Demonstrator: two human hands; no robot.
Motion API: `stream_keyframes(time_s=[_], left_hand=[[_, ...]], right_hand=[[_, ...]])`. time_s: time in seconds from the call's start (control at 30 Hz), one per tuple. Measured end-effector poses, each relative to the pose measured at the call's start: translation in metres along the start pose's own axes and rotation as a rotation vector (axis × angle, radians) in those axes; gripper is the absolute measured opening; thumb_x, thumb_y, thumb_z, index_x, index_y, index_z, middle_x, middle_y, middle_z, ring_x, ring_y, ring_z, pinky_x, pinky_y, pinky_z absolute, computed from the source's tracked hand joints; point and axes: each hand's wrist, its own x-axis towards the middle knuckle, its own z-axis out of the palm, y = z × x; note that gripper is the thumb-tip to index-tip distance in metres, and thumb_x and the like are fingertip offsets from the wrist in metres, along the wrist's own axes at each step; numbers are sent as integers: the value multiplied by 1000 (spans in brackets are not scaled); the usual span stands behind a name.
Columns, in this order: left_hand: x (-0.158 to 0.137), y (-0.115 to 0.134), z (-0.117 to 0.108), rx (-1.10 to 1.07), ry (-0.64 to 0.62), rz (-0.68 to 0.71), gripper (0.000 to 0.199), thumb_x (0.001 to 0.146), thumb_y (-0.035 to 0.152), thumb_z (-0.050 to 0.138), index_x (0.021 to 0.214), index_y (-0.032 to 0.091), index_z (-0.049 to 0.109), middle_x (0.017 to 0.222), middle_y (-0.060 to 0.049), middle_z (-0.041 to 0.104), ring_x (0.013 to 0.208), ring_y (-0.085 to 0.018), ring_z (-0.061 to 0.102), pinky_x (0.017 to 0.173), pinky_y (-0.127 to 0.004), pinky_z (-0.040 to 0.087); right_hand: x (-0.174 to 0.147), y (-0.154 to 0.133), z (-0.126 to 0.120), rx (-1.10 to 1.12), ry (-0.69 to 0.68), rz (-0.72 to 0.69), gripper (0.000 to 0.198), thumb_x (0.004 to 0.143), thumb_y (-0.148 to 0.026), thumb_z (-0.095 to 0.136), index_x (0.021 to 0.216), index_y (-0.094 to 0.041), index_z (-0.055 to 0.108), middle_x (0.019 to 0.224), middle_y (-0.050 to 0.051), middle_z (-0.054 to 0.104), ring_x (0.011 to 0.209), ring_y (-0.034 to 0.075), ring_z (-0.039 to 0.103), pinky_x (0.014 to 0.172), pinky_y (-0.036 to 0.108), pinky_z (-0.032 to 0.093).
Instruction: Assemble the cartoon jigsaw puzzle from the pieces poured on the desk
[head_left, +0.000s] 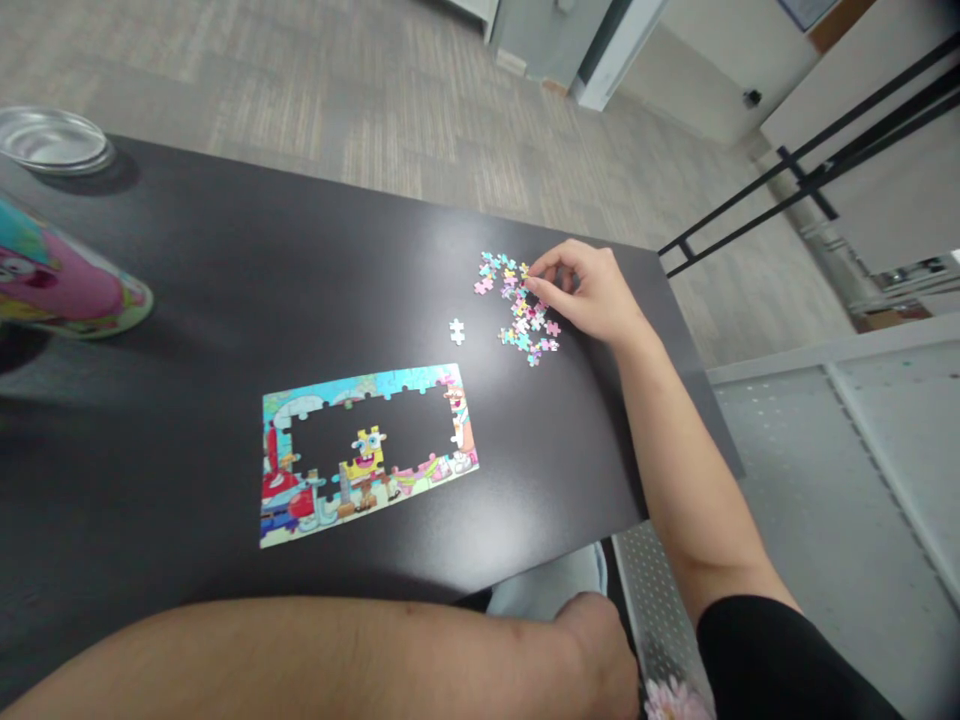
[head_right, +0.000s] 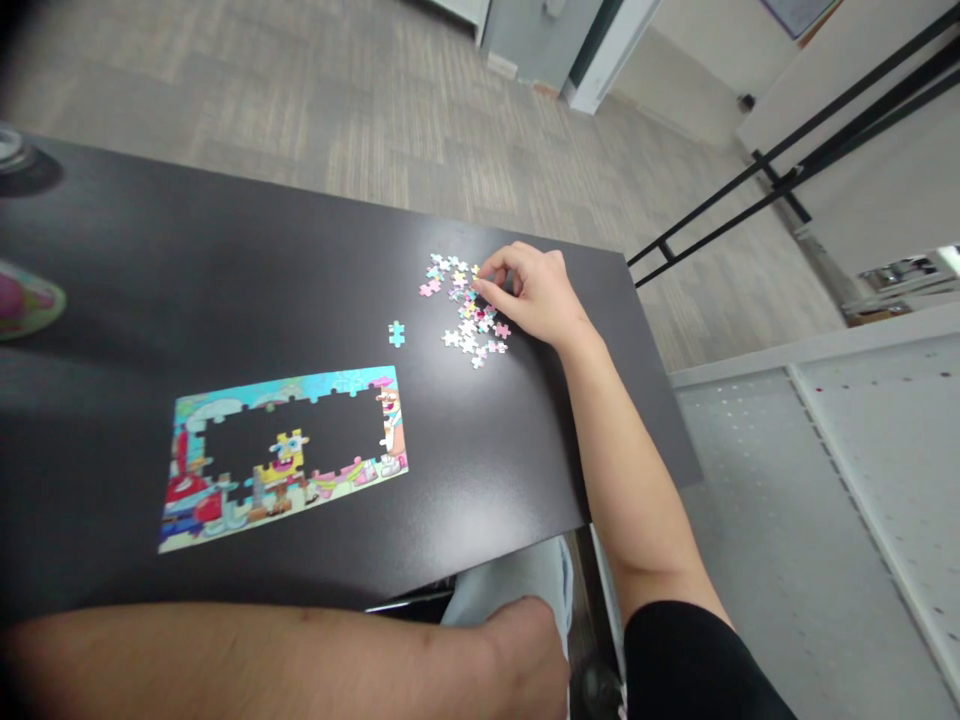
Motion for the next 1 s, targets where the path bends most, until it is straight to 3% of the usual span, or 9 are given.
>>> stream_keyframes(time_s=[0.1,0.17,0.23,0.33,0.47,0.63,0.77,1.0], left_hand=[[1,-1,0,-88,-151,186,35,104,30,82,78,49,95,146,14,97,44,-11,46,49,-39,51],[1,-1,-2,-110,-142,169,36,107,24,77,90,47,99,152,15,96,44,-13,39,50,-42,56],[1,0,-3,-105,-96,140,37,106,18,75,93,44,99,137,15,99,41,-15,30,51,-44,60],[1,0,-5,-81,-86,130,40,105,18,77,79,43,94,114,13,100,38,-16,25,51,-44,61],[-2,1,-7,-45,-139,171,45,109,21,74,75,46,91,115,16,99,39,-16,27,50,-43,61],[-7,1,-7,-43,-108,146,50,109,22,76,63,42,84,98,12,96,37,-14,32,51,-42,59],[-8,-3,-12,-100,-197,184,44,107,24,80,68,42,87,99,13,97,35,-14,29,48,-41,56],[-4,-2,-13,-64,-202,156,45,111,23,77,72,43,88,75,13,86,31,-16,23,52,-43,61]], right_hand=[[1,-7,3,-1,-39,-28,33,116,-65,91,114,-32,90,108,6,86,88,29,74,109,56,61],[1,-12,5,-2,-44,-44,39,114,-71,92,111,-32,91,110,6,85,91,30,76,113,58,60],[1,-17,7,3,-46,-59,42,113,-74,93,109,-32,91,111,6,86,91,29,75,117,60,59],[0,-21,8,17,-63,-72,39,115,-72,91,111,-33,92,113,5,86,88,27,74,119,61,59],[0,-13,2,31,28,-35,22,118,-54,84,117,-34,93,110,5,86,84,27,71,108,55,63],[0,10,-9,3,99,41,11,106,-39,90,114,-32,92,108,5,87,79,25,66,94,51,64],[-3,19,-16,74,35,51,16,101,-41,99,113,-32,94,112,6,89,79,24,67,89,49,64],[-6,22,-17,235,-88,115,32,95,-55,111,109,-33,92,115,6,90,86,25,72,80,45,61]])
